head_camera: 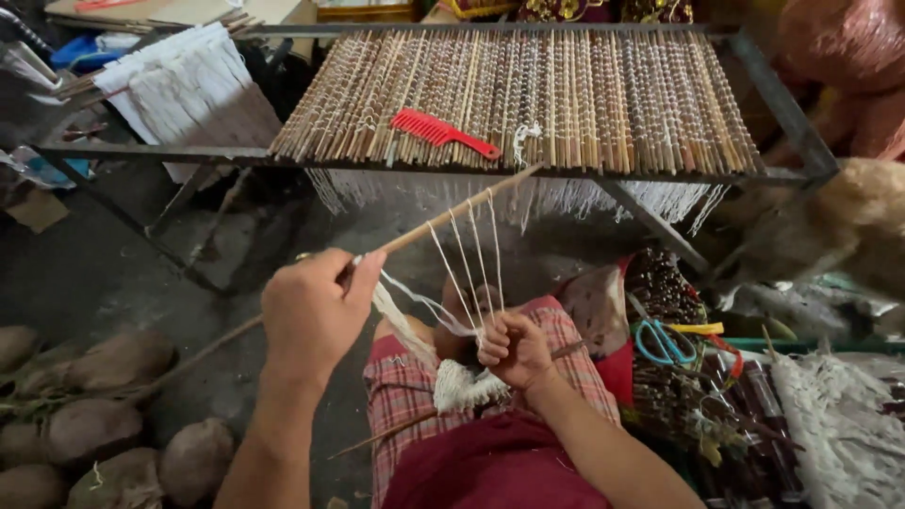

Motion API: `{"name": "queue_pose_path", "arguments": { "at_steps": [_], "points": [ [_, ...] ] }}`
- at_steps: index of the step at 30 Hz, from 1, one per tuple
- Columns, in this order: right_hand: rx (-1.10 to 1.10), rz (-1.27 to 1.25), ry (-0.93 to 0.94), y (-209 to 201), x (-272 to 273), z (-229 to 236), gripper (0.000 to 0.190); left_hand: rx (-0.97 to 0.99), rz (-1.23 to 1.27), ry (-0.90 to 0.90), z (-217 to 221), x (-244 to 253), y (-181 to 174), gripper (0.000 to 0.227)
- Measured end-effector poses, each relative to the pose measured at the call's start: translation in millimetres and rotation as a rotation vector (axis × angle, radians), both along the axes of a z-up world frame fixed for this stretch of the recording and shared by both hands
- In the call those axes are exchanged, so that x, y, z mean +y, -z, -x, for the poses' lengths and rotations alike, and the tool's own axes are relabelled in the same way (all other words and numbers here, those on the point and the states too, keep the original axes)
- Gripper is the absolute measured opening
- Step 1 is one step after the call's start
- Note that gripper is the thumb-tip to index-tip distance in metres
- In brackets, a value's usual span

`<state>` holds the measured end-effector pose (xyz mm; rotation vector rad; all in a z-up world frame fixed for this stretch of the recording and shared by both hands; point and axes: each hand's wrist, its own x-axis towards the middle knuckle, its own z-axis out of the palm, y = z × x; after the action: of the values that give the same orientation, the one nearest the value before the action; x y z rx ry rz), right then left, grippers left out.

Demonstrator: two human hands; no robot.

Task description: Weaving or knotting white strings onto a wooden stick as part of a manual loom process

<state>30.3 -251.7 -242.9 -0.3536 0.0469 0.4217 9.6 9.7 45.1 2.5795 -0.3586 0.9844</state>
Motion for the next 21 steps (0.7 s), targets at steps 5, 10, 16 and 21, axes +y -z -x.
{"name": "queue_pose_path", "arguments": {
  "at_steps": [5,10,16,21],
  "points": [
    [0.282,0.292,0.039,18.0,5.1,-15.1,0.021,0.099,-0.013,-0.055,-11.0,-2.6,1.5,0.045],
    [0.299,0.823,0.275,-55.8,25.9,7.0,0.017,0.256,-0.058,-0.121,-9.4,-8.7,24.4,0.046],
    [0.084,0.807,0.359,-194.2,74.5,13.3,0.023,0.371,-0.019,-0.094,-1.9,-28.8,43.2,0.033],
    [0.231,0.605,0.402,-206.7,80.5,8.8,0.020,0.416,-0.116,-0.085,11.9,-29.0,46.3,0.045]
  ]
}}
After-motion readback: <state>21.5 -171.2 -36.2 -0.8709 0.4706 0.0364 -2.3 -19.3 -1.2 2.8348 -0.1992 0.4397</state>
